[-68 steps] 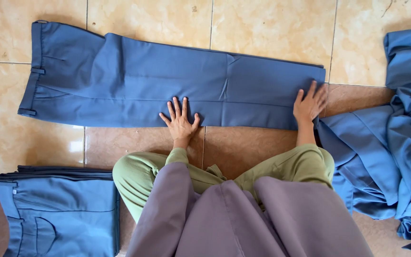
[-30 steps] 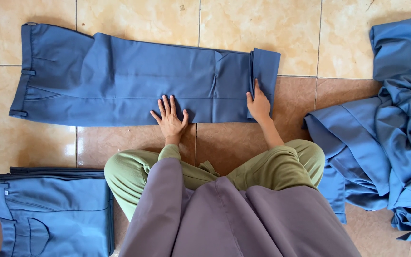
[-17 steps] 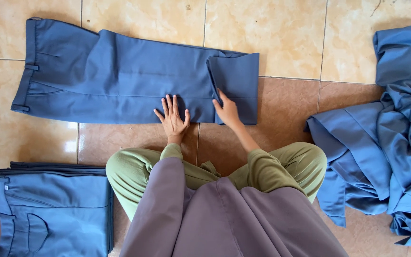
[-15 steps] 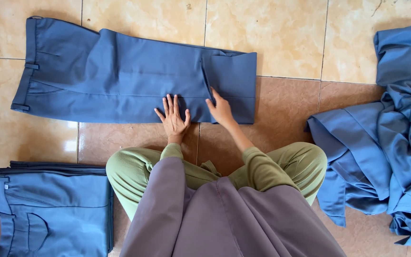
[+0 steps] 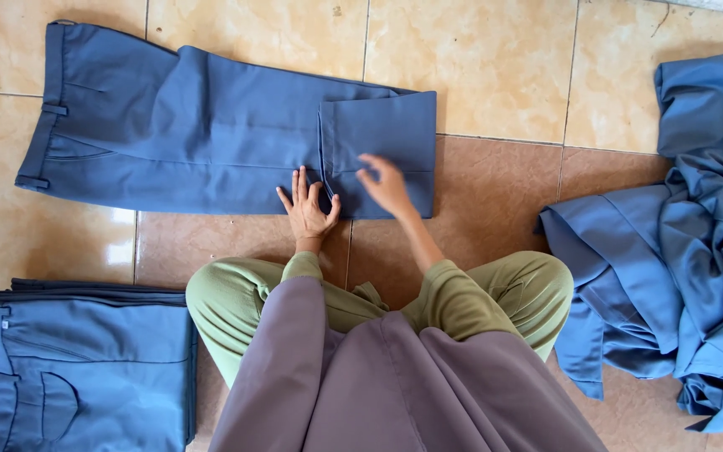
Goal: Folding blue trousers into neat rectangles on the floor and stacking them.
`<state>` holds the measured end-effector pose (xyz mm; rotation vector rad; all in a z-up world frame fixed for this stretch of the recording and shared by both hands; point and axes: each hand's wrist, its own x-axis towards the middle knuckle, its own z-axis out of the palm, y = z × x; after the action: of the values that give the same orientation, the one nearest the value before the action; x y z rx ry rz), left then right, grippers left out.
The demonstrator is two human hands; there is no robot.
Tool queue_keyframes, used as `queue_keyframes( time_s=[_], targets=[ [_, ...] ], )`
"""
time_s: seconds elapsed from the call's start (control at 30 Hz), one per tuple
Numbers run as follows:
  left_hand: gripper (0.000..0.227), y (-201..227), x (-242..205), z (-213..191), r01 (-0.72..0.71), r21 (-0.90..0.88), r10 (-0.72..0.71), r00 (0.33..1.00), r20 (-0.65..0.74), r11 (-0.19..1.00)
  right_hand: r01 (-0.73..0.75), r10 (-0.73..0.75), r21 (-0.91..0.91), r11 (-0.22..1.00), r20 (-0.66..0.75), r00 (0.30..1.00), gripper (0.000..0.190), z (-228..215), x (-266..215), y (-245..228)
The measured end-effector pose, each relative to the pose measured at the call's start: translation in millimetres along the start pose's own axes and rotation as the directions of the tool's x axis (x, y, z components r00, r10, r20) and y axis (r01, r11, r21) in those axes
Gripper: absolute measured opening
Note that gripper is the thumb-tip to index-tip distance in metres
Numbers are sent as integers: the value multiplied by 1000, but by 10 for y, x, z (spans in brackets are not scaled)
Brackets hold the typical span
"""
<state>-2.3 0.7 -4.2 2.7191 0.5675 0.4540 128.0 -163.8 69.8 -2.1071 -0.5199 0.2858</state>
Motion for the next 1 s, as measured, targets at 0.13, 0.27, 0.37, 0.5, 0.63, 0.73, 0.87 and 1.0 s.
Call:
queue_keyframes(
  time_s=[0.13, 0.27, 0.37, 0.5, 0.63, 0.73, 0.87, 1.0],
  targets=[
    [42, 22, 16, -20, 11, -7, -11, 1000, -22, 1000, -371, 250, -264, 890, -398, 883, 36, -490, -12, 552],
    [36, 7, 13, 3, -7, -2, 6, 998, -61, 1000, -598, 544, -156, 786, -284, 789, 61, -524, -27, 1340],
    [34, 18, 11, 7, 3, 3, -3, 998, -70, 1000, -542, 509, -128, 831, -219, 832, 50, -516, -42, 1359],
    [37, 49, 33, -47, 28, -4, -28, 997, -74, 1000, -546, 528, -52, 836, -191, 827, 39, -590, -44, 1373],
    [40, 12, 19, 21, 34, 53, -29, 995, -94, 998, -602, 599, 31, 798, -162, 784, 41, -852, -152, 1622],
    [42, -16, 6, 73, 40, 74, -33, 995, -98, 996, -611, 581, -85, 787, -233, 780, 40, -1243, -273, 1934],
    [44, -7, 9, 71, 40, 115, -29, 994, -102, 993, -724, 637, -193, 662, -363, 680, 50, -1758, -431, 2220],
    [47, -7, 7, 68, 34, 100, -22, 993, -117, 994, -833, 615, -214, 510, -586, 527, 42, -1970, -461, 1850]
  ],
)
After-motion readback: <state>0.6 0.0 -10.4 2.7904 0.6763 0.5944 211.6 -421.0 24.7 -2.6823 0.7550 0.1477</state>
